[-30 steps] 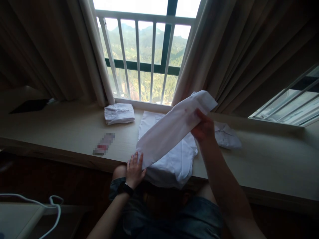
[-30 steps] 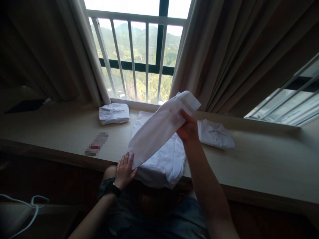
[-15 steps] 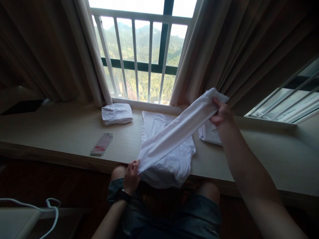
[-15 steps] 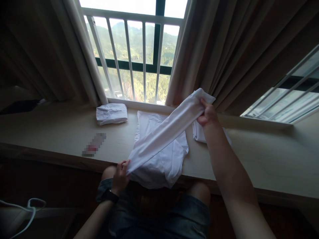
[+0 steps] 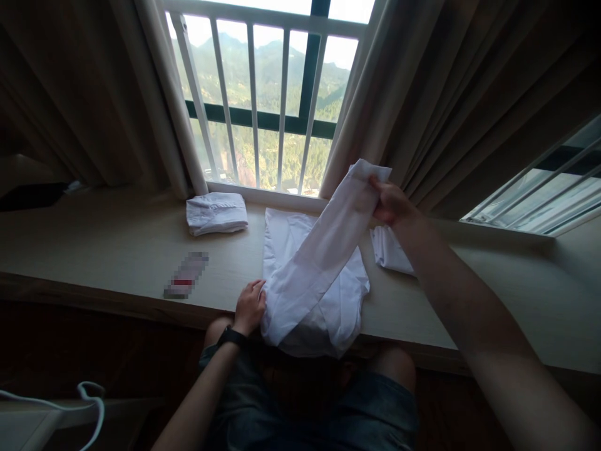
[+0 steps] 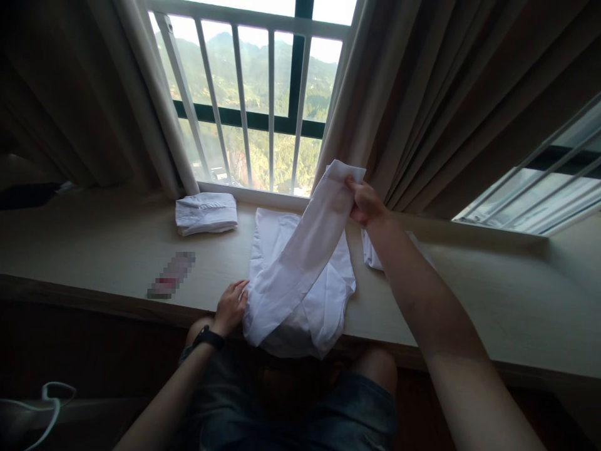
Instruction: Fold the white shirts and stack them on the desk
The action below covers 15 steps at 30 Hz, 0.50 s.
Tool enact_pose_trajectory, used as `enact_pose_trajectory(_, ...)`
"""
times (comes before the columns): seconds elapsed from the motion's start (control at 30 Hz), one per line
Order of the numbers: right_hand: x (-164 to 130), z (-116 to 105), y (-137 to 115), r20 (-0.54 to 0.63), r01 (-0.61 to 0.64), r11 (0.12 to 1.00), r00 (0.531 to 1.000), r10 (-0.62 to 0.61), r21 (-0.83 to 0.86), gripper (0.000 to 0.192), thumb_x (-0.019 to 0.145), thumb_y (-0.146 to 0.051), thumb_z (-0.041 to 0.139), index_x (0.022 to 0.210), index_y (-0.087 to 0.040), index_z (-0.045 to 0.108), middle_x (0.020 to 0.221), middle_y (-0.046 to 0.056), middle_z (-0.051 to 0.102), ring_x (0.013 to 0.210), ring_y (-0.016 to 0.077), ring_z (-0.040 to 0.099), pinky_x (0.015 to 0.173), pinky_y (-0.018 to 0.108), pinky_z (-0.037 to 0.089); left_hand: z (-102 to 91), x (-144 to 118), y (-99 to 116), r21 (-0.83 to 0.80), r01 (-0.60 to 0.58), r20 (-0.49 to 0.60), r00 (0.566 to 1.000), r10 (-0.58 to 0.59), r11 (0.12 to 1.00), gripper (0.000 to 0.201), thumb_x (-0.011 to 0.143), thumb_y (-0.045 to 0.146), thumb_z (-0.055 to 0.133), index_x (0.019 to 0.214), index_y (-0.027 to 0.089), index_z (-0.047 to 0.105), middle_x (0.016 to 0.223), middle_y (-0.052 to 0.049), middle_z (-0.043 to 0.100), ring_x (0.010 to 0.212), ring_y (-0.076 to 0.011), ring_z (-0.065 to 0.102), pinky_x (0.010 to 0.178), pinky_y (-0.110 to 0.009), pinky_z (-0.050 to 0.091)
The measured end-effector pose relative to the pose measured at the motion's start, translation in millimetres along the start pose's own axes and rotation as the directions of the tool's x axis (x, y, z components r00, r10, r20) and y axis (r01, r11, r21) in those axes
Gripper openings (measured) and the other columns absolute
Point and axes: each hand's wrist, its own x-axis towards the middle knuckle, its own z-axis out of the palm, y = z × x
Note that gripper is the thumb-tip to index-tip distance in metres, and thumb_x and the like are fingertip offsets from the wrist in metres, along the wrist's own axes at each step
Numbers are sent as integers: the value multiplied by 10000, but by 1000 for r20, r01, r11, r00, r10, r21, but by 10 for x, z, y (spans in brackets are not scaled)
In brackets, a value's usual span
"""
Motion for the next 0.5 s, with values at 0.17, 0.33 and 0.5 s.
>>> enact_pose_trajectory(0.17,70,28,-86,57,-13,999,998,15,-38,153,935,-351,619,1014,-224,649,922,28,739,837,187,710,776,346,625,270,921,-228,53,-114,201,974,102,992,411,971,387,456,1353,308,586,1462,-45,515,1272,-260,493,1103,-444,390)
enact_pose_trajectory(0.33,249,-63,-181,29,-6,1000,1000,6,-6,175,1003,-268,500,1015,-193,659,868,26,746,785,149,699,815,301,594,432,1248,-344,24,-188,279,944,174,982,311,931,506,532,917,276,742,1354,-30,562,1245,-243,482,1081,-414,400)
enact_pose_trajectory(0.5,642,-224,-11,-104,22,994,994,-33,-108,234,1027,-211,430,1023,-146,655,837,53,743,758,121,688,837,307,558,418,1154,-507,18,-186,145,973,182,982,376,934,517,519,820,205,695,1124,-94,592,1075,-230,532,990,-404,442)
